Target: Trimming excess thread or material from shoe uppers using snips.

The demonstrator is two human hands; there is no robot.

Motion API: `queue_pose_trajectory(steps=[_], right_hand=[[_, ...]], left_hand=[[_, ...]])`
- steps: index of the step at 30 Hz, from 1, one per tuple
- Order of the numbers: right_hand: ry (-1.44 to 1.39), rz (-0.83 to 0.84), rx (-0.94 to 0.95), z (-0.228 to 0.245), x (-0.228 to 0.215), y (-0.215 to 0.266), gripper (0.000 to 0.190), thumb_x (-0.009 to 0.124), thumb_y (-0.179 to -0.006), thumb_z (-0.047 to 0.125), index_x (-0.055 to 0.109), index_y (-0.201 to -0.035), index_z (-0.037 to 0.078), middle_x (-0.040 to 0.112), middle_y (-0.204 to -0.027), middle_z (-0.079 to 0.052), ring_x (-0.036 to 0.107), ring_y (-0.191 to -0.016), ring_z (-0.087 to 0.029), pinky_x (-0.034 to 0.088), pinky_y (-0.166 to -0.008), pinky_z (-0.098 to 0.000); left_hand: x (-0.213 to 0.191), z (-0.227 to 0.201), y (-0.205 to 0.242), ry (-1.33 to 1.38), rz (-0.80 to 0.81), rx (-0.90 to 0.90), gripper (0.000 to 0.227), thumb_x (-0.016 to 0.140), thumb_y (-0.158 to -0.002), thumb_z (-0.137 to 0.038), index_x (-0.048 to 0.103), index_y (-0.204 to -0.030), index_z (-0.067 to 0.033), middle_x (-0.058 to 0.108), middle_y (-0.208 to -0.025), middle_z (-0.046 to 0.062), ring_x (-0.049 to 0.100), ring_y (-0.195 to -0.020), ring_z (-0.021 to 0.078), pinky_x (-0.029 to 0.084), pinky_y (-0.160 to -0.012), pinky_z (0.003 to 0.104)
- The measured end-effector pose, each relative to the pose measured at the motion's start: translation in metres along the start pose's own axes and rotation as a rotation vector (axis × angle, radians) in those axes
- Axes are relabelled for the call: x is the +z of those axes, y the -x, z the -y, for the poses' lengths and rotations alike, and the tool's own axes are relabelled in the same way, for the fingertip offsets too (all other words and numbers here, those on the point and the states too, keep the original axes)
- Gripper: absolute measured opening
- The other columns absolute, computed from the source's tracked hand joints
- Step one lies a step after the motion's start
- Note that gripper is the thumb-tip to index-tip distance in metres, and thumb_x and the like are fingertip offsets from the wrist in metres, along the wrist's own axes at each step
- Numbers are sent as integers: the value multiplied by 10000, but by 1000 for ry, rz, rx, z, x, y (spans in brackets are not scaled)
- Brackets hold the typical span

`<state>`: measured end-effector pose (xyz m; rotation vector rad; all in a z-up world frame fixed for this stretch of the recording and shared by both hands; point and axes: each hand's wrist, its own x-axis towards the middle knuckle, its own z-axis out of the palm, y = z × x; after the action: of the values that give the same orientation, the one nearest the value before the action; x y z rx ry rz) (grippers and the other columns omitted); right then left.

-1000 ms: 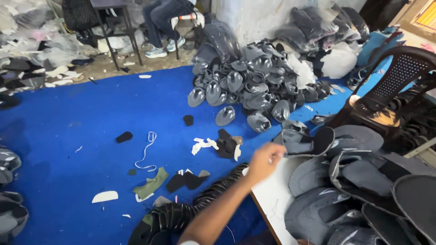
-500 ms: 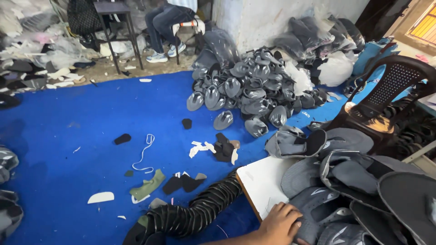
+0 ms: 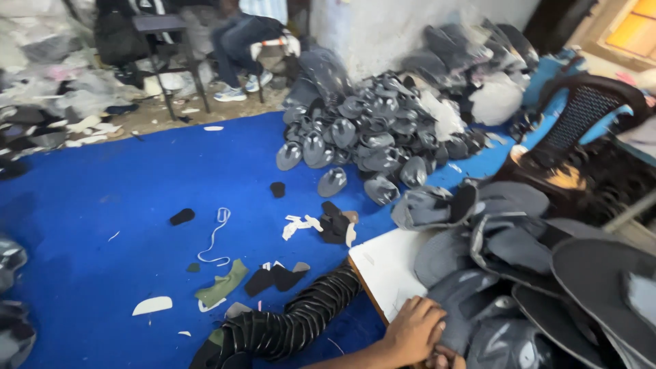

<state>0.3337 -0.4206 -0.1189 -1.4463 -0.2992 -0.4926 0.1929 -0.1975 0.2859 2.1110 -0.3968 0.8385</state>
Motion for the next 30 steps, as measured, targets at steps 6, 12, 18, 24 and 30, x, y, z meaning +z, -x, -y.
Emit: queue_pose_trajectory(steps=[6, 12, 18, 24, 30], right_hand=[[264, 205, 575, 366, 78, -11, 216, 587, -973, 137, 691, -1138, 44, 715, -754, -72, 505, -523, -98, 415, -477, -260], [68, -253, 168, 392, 14, 33, 164, 525, -1043, 135, 619, -1058, 2, 703, -838, -83, 584, -595, -82, 475, -511, -230], [367, -510, 62, 459, 1, 7, 117, 573, -1031, 98, 587, -1089, -2, 595, -886, -64, 528, -595, -75, 453, -521, -221], [285, -657, 54, 472, -11, 21, 111, 600, -1036, 104, 596, -1110, 21, 610, -884, -53, 527, -576, -58, 434, -505, -211], [1042, -620, -69, 549, -44, -20, 227, 690, -1025, 133, 648, -1206, 1, 658, -1072, -120, 483, -699, -96, 410, -612, -237]], left_hand=[[16, 13, -5, 21, 104, -75, 223, 637, -914, -90, 646, -1122, -11, 620, -1184, 179, 568, -1083, 409, 449, -964, 499], [12, 6, -14, -24, 72, -9, 240, 641, -923, -109, 644, -1133, 6, 622, -1174, 176, 576, -1076, 392, 467, -943, 486], [15, 5, -17, -66, 43, -9, 229, 641, -930, -123, 664, -1121, 2, 644, -1145, 147, 596, -1057, 357, 484, -941, 462], [13, 5, -14, 28, 24, -79, 206, 654, -906, -77, 680, -1098, -10, 655, -1147, 137, 597, -1076, 356, 491, -945, 449], [21, -30, 7, 300, 18, -36, 166, 608, -920, 14, 683, -1063, -23, 672, -1109, 119, 677, -1038, 298, 551, -902, 377]])
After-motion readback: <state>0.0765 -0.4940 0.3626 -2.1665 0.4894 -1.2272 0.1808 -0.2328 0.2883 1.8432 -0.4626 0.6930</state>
